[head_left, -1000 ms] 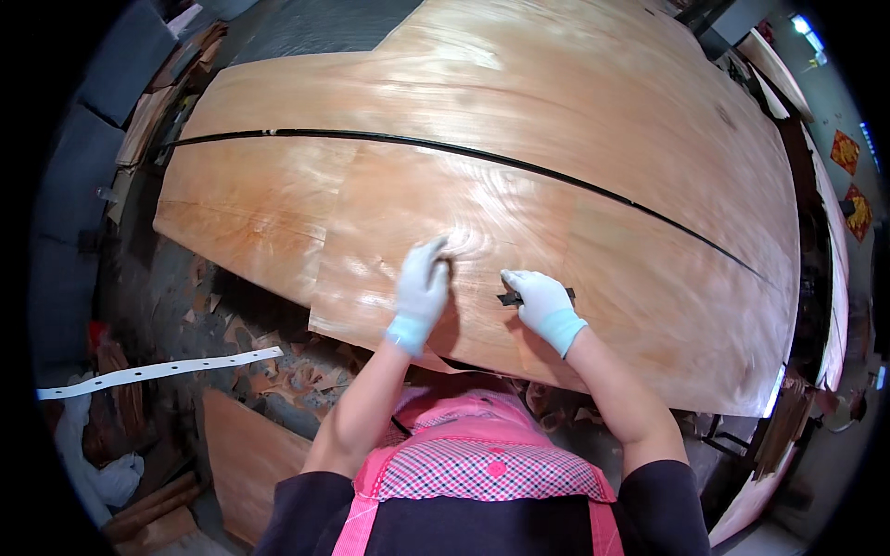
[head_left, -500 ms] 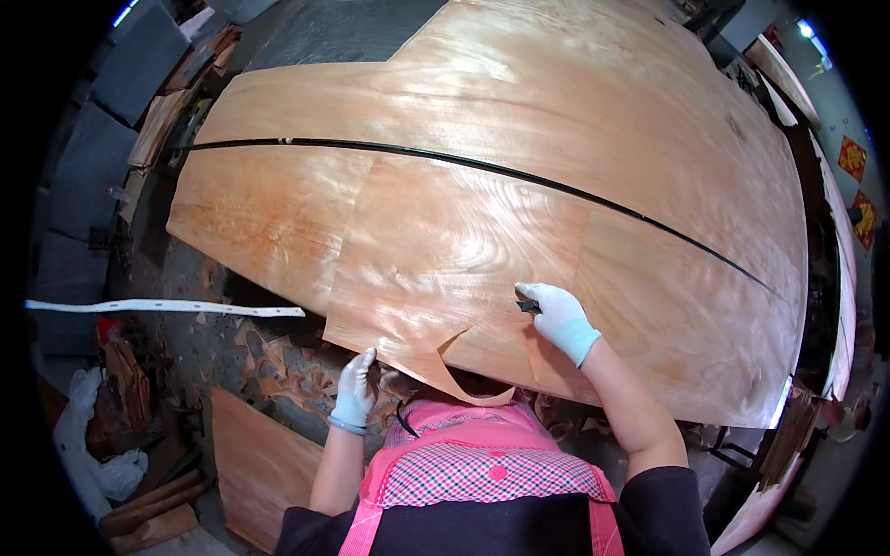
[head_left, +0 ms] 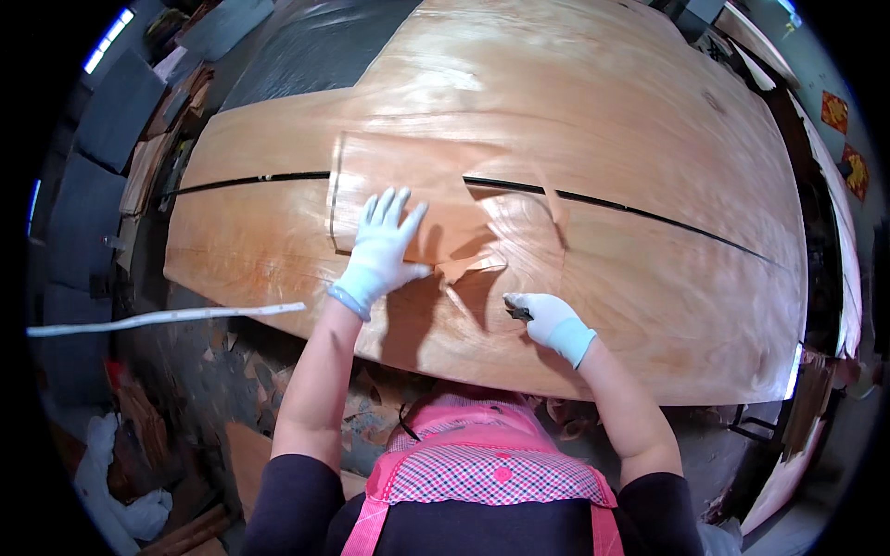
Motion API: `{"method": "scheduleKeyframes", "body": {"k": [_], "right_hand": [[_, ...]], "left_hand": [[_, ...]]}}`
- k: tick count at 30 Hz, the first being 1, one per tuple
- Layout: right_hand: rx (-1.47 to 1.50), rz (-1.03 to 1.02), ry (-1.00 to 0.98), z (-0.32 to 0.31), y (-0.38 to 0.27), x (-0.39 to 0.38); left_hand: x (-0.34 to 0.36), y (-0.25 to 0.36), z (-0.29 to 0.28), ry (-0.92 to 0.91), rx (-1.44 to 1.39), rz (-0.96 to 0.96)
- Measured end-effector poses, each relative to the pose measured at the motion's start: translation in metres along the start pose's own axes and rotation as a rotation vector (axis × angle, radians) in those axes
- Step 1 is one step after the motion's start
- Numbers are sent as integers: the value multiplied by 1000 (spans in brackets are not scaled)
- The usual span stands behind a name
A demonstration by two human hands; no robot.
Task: The person uses a utility knife to trim and cut thin wood veneer sheets, applies adhesive strips to the edges, and moves large sheets of wood across a metal table in a workshop.
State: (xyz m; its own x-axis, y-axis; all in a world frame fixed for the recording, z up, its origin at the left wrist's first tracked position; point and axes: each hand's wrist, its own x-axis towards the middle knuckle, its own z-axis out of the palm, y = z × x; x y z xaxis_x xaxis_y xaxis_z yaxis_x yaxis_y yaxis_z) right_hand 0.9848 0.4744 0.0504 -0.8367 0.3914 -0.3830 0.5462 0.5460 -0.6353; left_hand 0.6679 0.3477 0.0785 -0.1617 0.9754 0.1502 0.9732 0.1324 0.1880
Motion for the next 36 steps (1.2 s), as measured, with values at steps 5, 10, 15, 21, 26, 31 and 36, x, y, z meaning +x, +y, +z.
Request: {"method": "scheduleKeyframes", "body": {"k": [5, 10, 15, 21, 26, 31, 36], "right_hand": [[-45, 31, 25, 9, -3, -1], [-116, 72, 15, 11, -10, -2], [-126, 60, 33, 11, -12, -3], [-127, -23, 90, 16, -3, -3], [-228, -47, 29, 15, -4, 0], [-247, -250, 73, -6, -52, 11], [212, -765, 307, -42, -182, 22]], "left_hand": [[-2, -14, 13, 42, 250, -3], [29, -39, -31, 401, 363, -73], [-66, -71, -61, 524, 511, -360], [-194, -100, -10, 91, 514, -801], [-227, -103, 21, 2, 154, -793], [-252, -77, 29, 412, -82, -909], [-277, -42, 26, 571, -171, -910]]}}
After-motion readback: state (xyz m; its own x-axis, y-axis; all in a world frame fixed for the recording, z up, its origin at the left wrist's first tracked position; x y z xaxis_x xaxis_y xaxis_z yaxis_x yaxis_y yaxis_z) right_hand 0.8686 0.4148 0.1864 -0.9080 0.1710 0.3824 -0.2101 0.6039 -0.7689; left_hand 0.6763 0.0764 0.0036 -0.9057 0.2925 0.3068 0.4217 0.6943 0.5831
